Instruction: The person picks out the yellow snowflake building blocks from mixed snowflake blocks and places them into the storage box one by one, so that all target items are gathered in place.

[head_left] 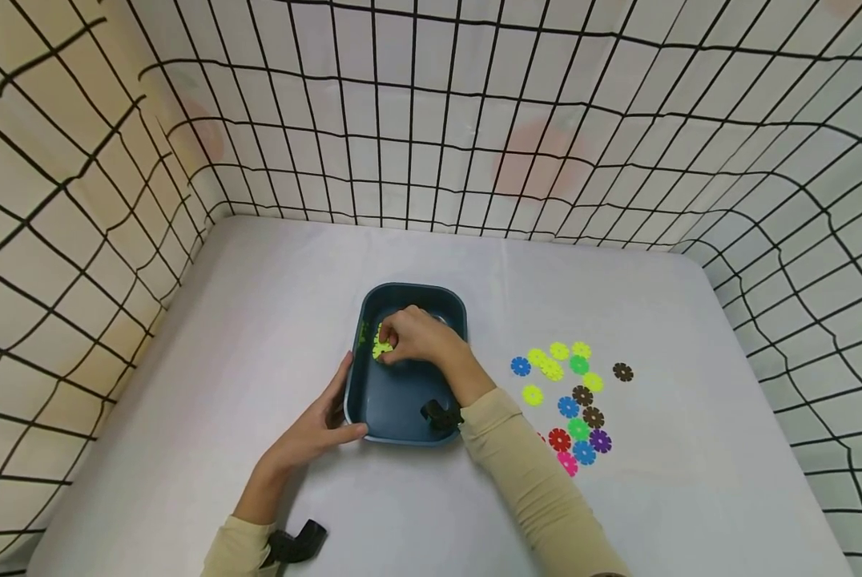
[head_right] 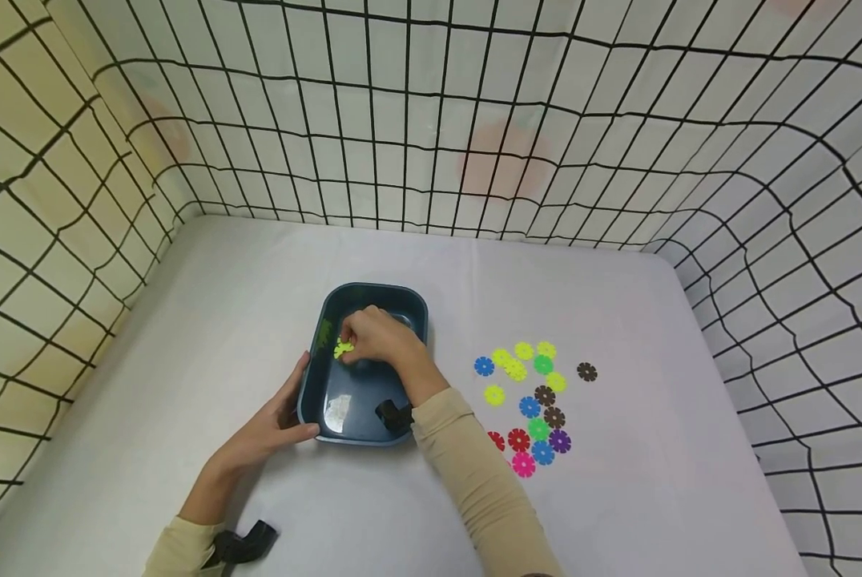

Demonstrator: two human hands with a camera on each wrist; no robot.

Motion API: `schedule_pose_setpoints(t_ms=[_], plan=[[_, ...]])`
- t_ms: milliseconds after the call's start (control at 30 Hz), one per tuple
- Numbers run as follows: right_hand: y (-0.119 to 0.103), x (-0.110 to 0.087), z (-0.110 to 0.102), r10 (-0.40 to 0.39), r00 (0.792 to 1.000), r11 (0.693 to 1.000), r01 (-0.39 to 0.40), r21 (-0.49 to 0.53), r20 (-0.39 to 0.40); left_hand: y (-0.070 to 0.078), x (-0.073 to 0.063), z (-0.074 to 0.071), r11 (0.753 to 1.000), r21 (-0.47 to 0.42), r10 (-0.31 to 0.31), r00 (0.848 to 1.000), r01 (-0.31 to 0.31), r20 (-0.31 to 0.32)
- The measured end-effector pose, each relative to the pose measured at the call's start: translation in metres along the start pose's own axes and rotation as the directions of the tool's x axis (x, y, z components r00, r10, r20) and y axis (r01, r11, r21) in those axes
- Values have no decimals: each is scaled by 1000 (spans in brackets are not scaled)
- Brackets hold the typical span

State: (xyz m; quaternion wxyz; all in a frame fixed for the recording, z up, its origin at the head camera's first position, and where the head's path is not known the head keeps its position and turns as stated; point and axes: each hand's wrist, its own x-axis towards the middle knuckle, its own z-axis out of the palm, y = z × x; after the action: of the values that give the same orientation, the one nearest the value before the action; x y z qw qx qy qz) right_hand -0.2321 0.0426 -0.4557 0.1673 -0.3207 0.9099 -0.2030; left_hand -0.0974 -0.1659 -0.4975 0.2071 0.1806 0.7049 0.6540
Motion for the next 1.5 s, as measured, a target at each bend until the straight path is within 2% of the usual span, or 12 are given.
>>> schedule_pose_setpoints(t_ms=[200,833,1100,1300,1500], plan=[[-1,-1,1,10,1000,1000,-10,-29,-7,1,1,0,1000,3,1,1000,-1,4],[1,-8,2,78,997,997,-78,17,-13,4,2,3,1000,5,-9,1000,9,26],[2,-11,1,77,996,997,-77,21,-33,3,2,5,1000,7,-12,1000,12,29],[-7,-12,-11,32,998,999,-33,-6,-60,2,1,6,1000,12,-11,1000,10,15],[-22,-24,-37,17,995,1000,-18,-18,-99,1,-1,4,1000,19,-8,1000,8,-8]])
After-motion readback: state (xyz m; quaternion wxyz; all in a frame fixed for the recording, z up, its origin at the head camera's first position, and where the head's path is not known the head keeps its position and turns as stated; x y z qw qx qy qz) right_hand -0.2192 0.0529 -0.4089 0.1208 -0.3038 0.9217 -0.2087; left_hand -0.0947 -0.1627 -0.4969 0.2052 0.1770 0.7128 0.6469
